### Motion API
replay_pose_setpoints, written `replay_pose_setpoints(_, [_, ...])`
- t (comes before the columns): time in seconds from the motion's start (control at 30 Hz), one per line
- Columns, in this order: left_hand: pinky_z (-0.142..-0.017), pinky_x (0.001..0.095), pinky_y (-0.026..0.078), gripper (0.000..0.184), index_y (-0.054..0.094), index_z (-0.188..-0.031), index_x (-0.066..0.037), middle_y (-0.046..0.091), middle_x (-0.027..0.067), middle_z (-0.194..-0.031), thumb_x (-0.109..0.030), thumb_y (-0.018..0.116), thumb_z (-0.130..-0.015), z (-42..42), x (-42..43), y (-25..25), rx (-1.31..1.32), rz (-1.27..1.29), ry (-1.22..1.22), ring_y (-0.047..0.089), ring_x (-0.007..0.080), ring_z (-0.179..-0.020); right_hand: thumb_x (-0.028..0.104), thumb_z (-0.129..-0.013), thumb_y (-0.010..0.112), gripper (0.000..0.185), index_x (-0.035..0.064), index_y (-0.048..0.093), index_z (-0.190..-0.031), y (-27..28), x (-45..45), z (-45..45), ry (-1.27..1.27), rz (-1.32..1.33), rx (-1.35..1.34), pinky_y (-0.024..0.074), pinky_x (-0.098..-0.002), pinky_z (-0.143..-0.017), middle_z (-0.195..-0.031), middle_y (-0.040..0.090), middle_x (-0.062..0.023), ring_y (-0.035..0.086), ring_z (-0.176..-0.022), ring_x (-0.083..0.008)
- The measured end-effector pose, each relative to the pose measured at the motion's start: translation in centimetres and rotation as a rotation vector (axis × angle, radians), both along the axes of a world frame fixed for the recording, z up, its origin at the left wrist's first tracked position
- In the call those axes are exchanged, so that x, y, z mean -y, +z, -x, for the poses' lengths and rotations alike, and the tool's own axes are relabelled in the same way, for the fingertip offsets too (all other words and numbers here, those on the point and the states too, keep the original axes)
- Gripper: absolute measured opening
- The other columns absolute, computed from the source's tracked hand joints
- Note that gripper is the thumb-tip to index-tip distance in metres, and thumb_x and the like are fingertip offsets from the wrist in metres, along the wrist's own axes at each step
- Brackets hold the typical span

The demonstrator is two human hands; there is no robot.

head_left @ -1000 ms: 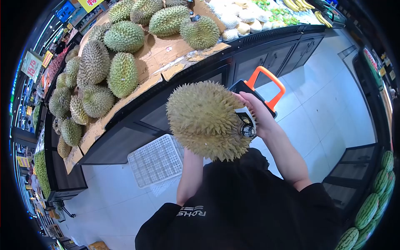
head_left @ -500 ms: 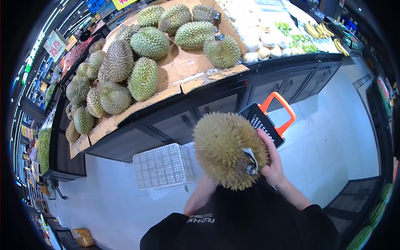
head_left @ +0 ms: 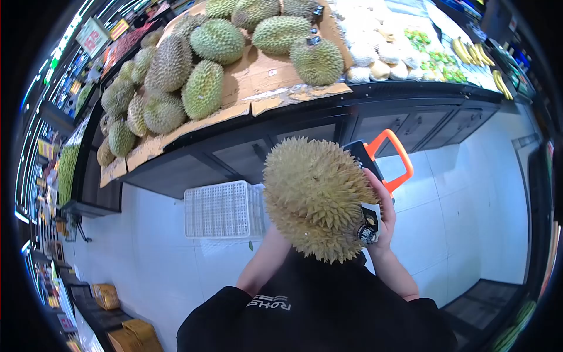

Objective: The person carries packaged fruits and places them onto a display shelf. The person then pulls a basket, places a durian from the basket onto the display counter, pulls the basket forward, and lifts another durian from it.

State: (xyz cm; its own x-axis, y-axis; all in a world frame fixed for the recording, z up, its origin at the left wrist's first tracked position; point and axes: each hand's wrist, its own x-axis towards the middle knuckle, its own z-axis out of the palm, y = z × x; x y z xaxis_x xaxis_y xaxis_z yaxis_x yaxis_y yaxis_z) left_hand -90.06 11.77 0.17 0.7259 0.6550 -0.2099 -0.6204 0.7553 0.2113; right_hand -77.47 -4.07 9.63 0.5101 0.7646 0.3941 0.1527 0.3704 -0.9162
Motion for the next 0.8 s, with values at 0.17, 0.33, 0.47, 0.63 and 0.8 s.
replay_pose_setpoints(0.17, [-0.096,0.0471,0.043,0.049,0.048,-0.129,-0.006,0.051,0.0131,-0.128,-0.039,0.037,-0.095,1.7,-1.4,3.3,-0.049,-0.040,0.096,0.052,0.0323,-0.113,0.043,-0.087,0.055,0.070,-0.0054,0.040,-0.135,-0.2,-2.9,0.1,0.084,-0.078,-0.126,0.0280,-0.0376,-0.108,-0.141,0.039,-0.0204,0.038,-0.131,-0.0276])
replay_pose_setpoints(0.33, [-0.095,0.0472,0.043,0.048,0.048,-0.128,-0.006,0.052,0.0131,-0.127,-0.038,0.037,-0.095,3.1,-3.8,6.0,-0.064,-0.057,0.149,0.052,0.0324,-0.112,0.010,-0.082,0.053,0.058,-0.0069,0.039,-0.135,-0.2,-6.8,0.8,0.153,-0.152,-0.358,0.0314,-0.0334,-0.107,-0.141,0.041,-0.0163,0.043,-0.127,-0.0220])
replay_pose_setpoints(0.47, [-0.095,0.0473,0.043,0.048,0.048,-0.128,-0.006,0.052,0.0131,-0.127,-0.038,0.037,-0.095,4.0,-7.6,6.8,-0.059,-0.053,0.150,0.052,0.0325,-0.112,0.014,-0.087,0.050,0.054,-0.0080,0.038,-0.135,-0.3,-10.1,2.4,0.125,-0.222,-0.375,0.0314,-0.0344,-0.107,-0.140,0.041,-0.0167,0.043,-0.127,-0.0230])
replay_pose_setpoints(0.63, [-0.095,0.0469,0.044,0.047,0.050,-0.126,-0.005,0.053,0.0131,-0.125,-0.037,0.037,-0.094,4.5,-15.7,7.0,-0.026,-0.037,0.109,0.053,0.0326,-0.111,0.034,-0.095,0.041,0.059,-0.0079,0.033,-0.136,-1.5,-16.5,3.9,0.081,-0.310,-0.439,0.0297,-0.0403,-0.109,-0.142,0.037,-0.0193,0.038,-0.130,-0.0274])
replay_pose_setpoints(0.8, [-0.097,0.0465,0.042,0.051,0.047,-0.129,-0.005,0.052,0.0144,-0.127,-0.038,0.030,-0.095,5.2,-26.1,6.3,0.011,-0.052,-0.007,0.052,0.0315,-0.114,0.047,-0.092,0.043,0.074,-0.0001,0.020,-0.144,-1.3,-25.4,6.6,0.046,-0.317,-0.503,0.0294,-0.0412,-0.109,-0.145,0.032,-0.0155,0.036,-0.132,-0.0270])
